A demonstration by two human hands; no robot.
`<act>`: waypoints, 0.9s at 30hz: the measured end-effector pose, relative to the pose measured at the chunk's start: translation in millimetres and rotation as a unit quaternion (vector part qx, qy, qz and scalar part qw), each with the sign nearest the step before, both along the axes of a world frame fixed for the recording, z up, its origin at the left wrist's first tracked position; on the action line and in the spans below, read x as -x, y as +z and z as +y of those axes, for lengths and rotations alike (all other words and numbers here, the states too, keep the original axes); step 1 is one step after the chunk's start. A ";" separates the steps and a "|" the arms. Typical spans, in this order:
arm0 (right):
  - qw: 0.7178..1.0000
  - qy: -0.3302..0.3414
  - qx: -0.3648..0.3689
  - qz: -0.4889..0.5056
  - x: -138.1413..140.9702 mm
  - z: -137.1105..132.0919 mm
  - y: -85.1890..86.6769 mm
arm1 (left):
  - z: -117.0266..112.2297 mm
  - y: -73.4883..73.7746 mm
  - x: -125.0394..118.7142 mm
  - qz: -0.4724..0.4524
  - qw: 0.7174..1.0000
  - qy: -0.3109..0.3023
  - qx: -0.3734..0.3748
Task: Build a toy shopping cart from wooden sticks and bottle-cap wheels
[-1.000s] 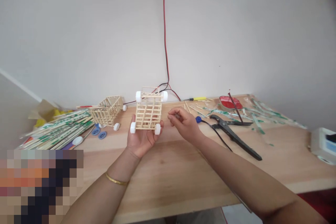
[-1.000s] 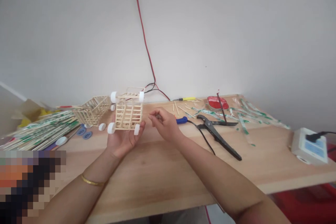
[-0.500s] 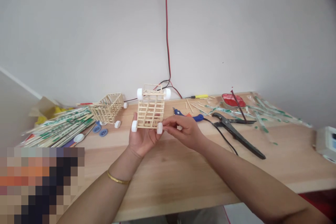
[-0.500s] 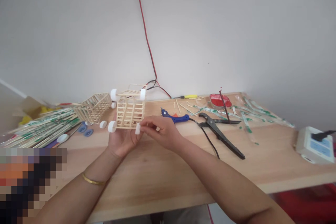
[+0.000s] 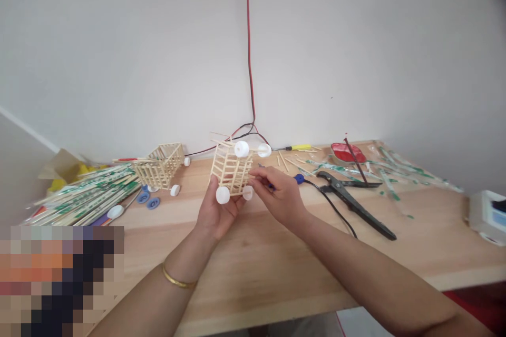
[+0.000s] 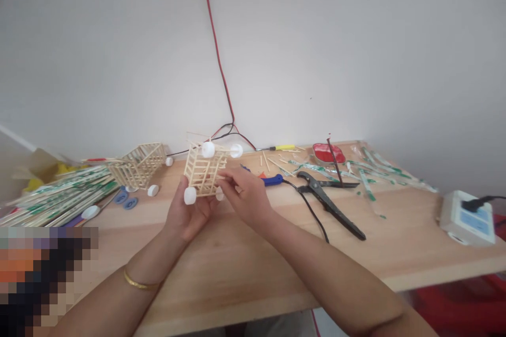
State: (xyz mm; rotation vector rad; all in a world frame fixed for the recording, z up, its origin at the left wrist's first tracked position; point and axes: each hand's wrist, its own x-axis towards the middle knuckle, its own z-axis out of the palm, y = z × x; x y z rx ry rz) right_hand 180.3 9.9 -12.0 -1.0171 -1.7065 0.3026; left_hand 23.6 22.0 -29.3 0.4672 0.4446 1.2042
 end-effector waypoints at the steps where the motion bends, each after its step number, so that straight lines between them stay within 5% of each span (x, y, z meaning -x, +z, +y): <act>1: 1.000 -0.007 0.012 0.003 0.3 1.0 -0.8 | -1.9 -1.2 -2.4 0.009 1.000 -0.002 -0.005; 5: 0.998 -0.010 0.060 0.019 0.1 4.1 -0.8 | -8.6 -4.9 -7.7 0.029 0.999 -0.015 -0.023; 15: 0.998 0.047 -0.037 0.021 -1.3 -9.9 12.6 | -1.0 -2.3 -1.6 0.046 0.998 0.016 -0.030; 19: 0.989 0.029 0.068 0.128 3.5 -6.6 9.0 | -2.7 -3.0 -4.9 0.064 0.995 0.045 -0.063; 23: 0.941 0.036 0.201 0.268 9.6 -1.9 6.8 | -7.6 -6.1 -11.2 0.086 0.989 0.068 -0.101; 27: 0.908 0.049 0.242 0.339 13.6 -2.5 7.7 | -9.4 -9.9 -14.3 0.093 0.985 0.093 -0.115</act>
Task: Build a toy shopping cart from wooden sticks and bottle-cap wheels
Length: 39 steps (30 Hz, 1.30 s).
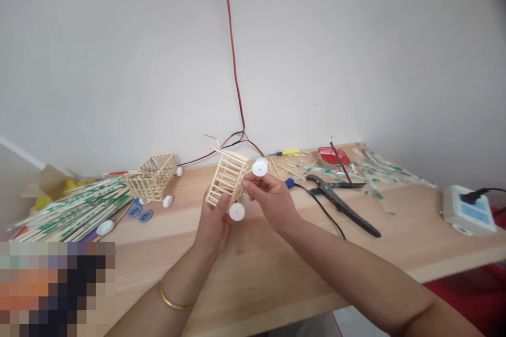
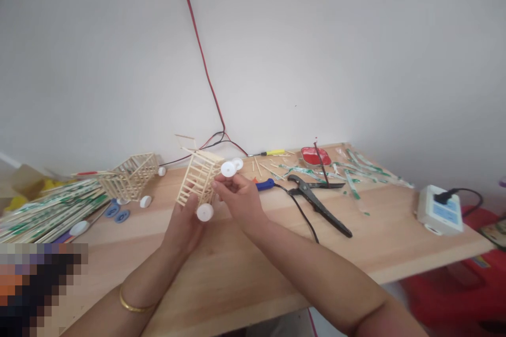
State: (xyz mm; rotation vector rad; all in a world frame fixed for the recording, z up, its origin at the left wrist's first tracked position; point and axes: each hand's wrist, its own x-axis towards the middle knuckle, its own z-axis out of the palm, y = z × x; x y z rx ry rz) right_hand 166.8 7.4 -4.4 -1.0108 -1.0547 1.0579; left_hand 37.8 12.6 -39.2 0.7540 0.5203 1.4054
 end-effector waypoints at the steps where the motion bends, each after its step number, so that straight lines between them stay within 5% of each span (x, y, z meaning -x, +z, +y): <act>1: 1.000 0.001 0.007 0.008 0.4 -0.3 0.0 | -0.3 -0.4 -0.2 0.002 1.000 0.004 0.001; 8: 0.999 0.013 0.029 -0.009 -0.5 0.2 -1.2 | -3.2 2.9 0.8 -0.001 1.000 0.008 0.020; 17: 0.978 0.210 0.000 0.022 -4.6 -4.6 -2.6 | 25.4 14.9 28.8 -0.029 0.997 0.066 0.024; 23: 0.986 0.144 -0.047 -0.071 -34.5 17.0 0.9 | 32.7 25.3 54.6 -0.074 0.995 -0.021 0.071; 33: 0.976 -0.071 -0.146 0.143 -84.4 47.7 24.6 | 35.6 29.4 66.0 -0.167 0.982 -0.030 0.085; 36: 0.973 -0.084 -0.140 0.163 -83.3 48.2 22.2 | 36.2 24.7 64.9 -0.172 0.980 -0.049 0.091; 39: 0.990 -0.029 -0.095 0.099 -68.7 43.4 12.9 | 34.3 20.0 61.0 -0.174 0.977 -0.077 0.093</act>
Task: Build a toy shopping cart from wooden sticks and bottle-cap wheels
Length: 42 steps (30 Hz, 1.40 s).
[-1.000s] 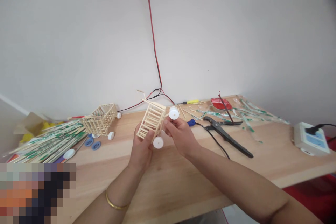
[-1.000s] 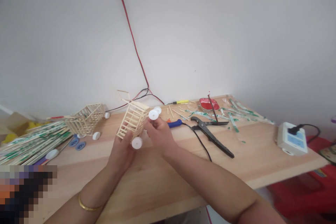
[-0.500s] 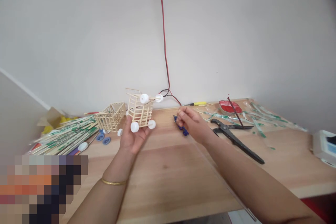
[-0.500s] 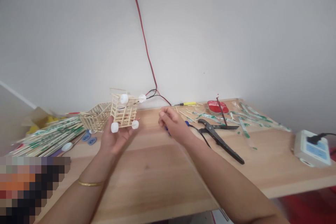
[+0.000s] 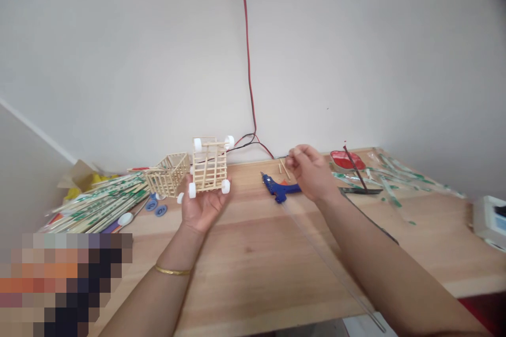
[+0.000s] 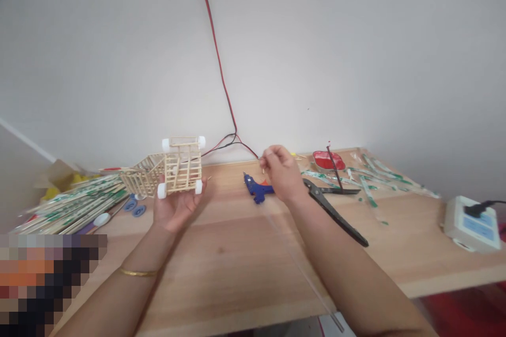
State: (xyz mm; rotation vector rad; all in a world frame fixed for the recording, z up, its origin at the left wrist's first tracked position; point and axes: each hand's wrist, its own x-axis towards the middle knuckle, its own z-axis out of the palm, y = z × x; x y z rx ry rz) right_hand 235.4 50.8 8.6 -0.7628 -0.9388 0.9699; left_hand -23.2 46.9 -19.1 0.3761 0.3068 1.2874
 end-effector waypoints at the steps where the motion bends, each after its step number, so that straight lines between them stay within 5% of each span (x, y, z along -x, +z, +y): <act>1: 0.999 0.030 0.015 -0.031 5.8 -2.7 -2.7 | -1.1 -0.6 -1.3 -0.001 1.000 -0.008 -0.002; 5: 0.987 0.114 0.025 -0.112 20.1 -14.0 -5.3 | -4.8 3.4 -2.0 0.011 1.000 -0.029 -0.004; 11: 0.962 0.166 0.027 -0.215 17.9 -20.8 -4.6 | -2.6 11.1 5.7 0.009 0.999 0.021 -0.024; 28: 0.970 0.150 0.030 -0.191 48.6 -37.8 -7.3 | -15.6 -2.1 -17.5 0.041 0.991 -0.128 0.022; 35: 0.961 0.170 0.004 -0.216 50.3 -41.4 -2.9 | -18.6 -0.6 -22.3 0.035 0.992 -0.115 0.024; 42: 0.955 0.122 0.027 -0.269 52.9 -45.3 -3.8 | -20.1 -2.7 -31.4 0.064 0.995 -0.078 -0.013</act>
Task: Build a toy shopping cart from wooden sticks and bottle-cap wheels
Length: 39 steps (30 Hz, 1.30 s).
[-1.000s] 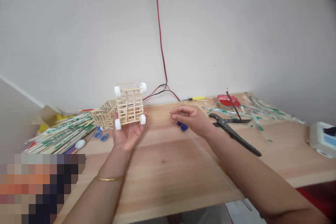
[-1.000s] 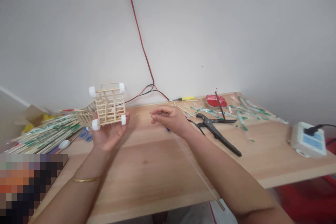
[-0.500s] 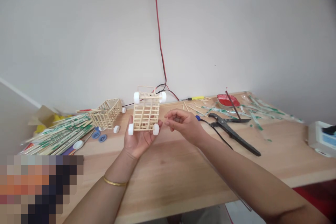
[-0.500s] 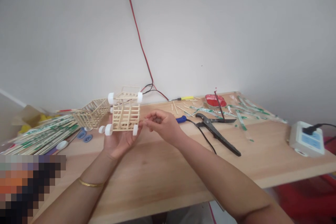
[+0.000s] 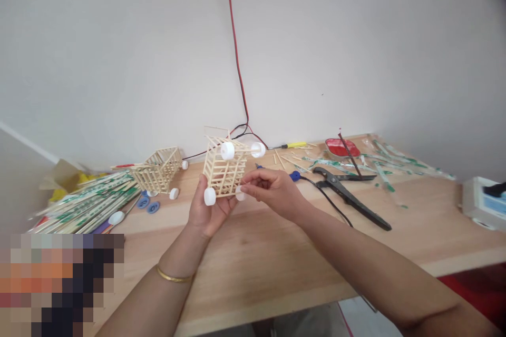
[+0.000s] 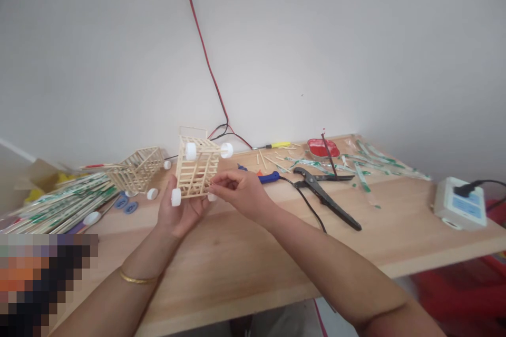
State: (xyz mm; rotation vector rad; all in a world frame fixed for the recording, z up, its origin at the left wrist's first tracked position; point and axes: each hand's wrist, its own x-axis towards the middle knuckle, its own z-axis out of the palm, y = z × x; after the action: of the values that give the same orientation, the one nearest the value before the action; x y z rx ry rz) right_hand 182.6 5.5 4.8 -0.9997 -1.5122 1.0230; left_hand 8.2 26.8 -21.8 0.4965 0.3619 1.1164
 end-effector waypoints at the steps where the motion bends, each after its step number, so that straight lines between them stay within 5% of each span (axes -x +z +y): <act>1: 0.999 -0.004 -0.032 -0.029 0.1 -1.1 -0.5 | 0.0 -0.3 -0.9 0.001 1.000 0.004 -0.003; 4: 0.974 -0.003 -0.174 -0.144 0.2 -4.4 -3.5 | -0.2 -0.7 -2.6 0.005 1.000 0.018 -0.010; 8: 0.902 -0.019 -0.326 -0.282 1.5 -6.0 -9.6 | -1.4 -1.0 -4.5 0.026 0.999 0.015 -0.019; 13: 0.841 -0.045 -0.395 -0.369 2.1 -4.2 -8.5 | -2.8 -0.8 -7.0 0.021 1.000 0.017 -0.006; 21: 0.897 0.019 -0.325 -0.299 0.3 -4.5 -5.0 | -2.6 0.4 -3.9 0.017 1.000 0.012 0.001; 27: 0.915 -0.007 -0.276 -0.295 0.1 -3.1 -11.7 | -2.2 0.7 -1.4 0.015 1.000 -0.003 -0.001; 32: 0.899 -0.029 -0.305 -0.313 3.0 -3.2 -14.7 | -4.4 -0.5 -5.8 0.021 1.000 0.013 -0.006; 39: 0.836 -0.059 -0.389 -0.382 4.0 -5.0 -14.3 | -7.2 -4.6 -9.0 0.037 0.999 -0.010 -0.013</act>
State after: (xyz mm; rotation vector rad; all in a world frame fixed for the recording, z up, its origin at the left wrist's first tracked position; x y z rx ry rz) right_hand 178.5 0.5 -9.5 -0.8945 -2.2016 -0.1994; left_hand 17.2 19.6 -26.5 0.5637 0.4069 1.0874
